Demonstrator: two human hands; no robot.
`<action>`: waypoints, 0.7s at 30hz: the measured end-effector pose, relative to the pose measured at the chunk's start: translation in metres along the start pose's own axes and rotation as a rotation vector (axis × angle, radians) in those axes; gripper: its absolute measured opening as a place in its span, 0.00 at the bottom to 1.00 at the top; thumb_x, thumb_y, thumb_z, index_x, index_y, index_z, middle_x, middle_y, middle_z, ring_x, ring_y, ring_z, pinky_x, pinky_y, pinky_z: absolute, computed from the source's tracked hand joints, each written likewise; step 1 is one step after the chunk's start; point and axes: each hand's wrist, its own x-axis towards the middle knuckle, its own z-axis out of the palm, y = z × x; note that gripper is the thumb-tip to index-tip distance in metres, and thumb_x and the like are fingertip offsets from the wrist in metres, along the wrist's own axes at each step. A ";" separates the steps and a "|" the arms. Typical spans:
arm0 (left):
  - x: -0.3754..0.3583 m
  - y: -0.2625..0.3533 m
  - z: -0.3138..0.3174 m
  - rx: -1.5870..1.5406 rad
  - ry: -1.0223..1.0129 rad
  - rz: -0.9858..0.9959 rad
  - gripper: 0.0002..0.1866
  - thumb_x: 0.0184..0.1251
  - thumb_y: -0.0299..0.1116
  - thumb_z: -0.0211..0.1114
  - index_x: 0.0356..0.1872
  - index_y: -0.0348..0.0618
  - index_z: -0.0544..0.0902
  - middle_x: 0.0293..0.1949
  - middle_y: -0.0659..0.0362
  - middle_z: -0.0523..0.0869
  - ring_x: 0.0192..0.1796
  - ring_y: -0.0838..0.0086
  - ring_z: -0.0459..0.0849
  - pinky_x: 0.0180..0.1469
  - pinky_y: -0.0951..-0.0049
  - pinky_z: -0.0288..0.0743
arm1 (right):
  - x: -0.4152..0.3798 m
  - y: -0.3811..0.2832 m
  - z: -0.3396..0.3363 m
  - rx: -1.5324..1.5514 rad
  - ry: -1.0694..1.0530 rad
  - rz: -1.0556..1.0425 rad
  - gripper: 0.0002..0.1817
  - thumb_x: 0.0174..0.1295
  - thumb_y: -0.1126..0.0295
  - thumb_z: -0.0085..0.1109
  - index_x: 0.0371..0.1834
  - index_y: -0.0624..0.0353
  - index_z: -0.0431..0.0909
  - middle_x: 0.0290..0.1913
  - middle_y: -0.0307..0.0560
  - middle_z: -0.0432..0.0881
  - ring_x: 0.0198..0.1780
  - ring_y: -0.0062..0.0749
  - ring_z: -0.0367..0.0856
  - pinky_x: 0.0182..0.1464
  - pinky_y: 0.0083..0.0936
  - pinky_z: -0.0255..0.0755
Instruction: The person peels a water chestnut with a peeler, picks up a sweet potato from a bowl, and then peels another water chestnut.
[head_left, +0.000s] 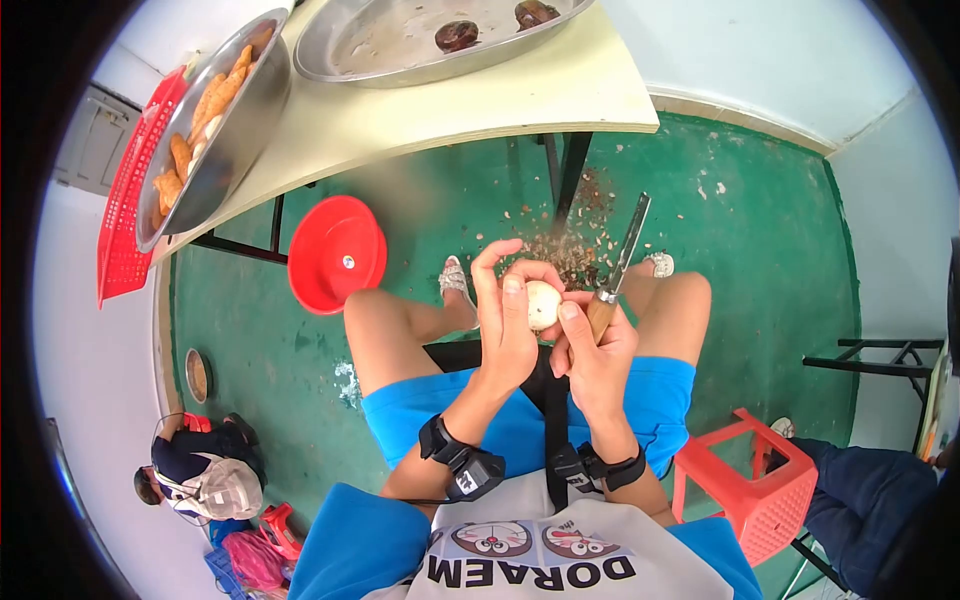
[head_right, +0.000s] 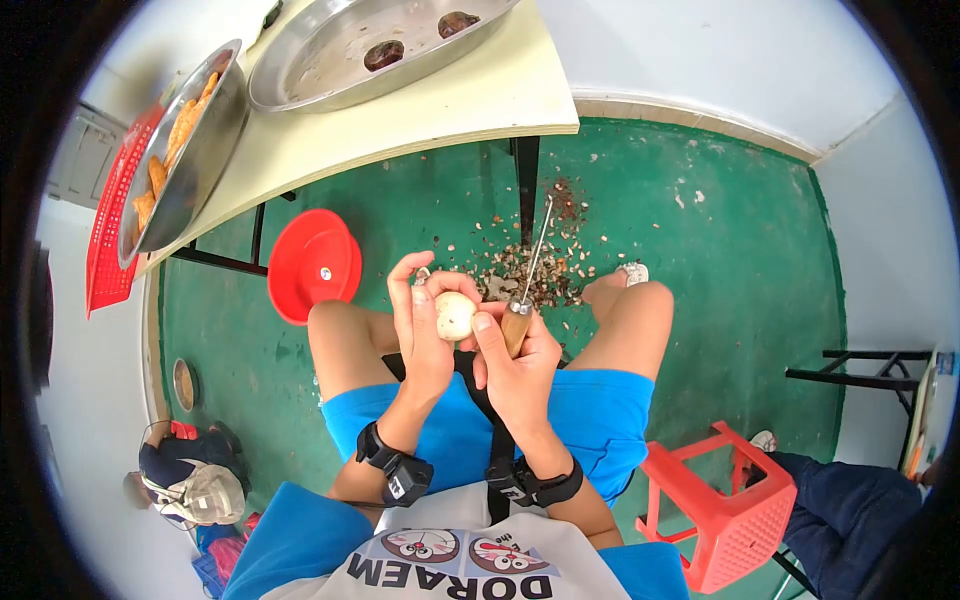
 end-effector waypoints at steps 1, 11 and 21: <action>0.001 -0.001 0.001 -0.002 0.033 0.020 0.17 0.70 0.43 0.33 0.51 0.42 0.56 0.29 0.52 0.76 0.30 0.76 0.74 0.31 0.80 0.68 | 0.000 0.001 0.000 0.028 -0.005 0.003 0.06 0.58 0.74 0.53 0.34 0.65 0.71 0.18 0.42 0.74 0.11 0.14 0.64 0.10 0.11 0.55; 0.009 -0.001 -0.007 -0.302 0.111 -0.312 0.08 0.67 0.36 0.45 0.35 0.43 0.67 0.22 0.52 0.78 0.14 0.71 0.76 0.08 0.81 0.63 | 0.021 0.022 -0.026 -0.318 0.249 -0.206 0.09 0.55 0.74 0.57 0.39 0.63 0.75 0.20 0.30 0.69 0.19 0.10 0.62 0.20 0.11 0.58; 0.071 0.147 -0.083 0.254 0.319 0.298 0.08 0.61 0.29 0.53 0.26 0.38 0.77 0.23 0.64 0.78 0.24 0.85 0.73 0.26 0.84 0.68 | 0.060 0.102 -0.101 -0.644 0.122 -0.132 0.06 0.53 0.74 0.55 0.27 0.66 0.72 0.20 0.40 0.71 0.22 0.17 0.66 0.24 0.18 0.63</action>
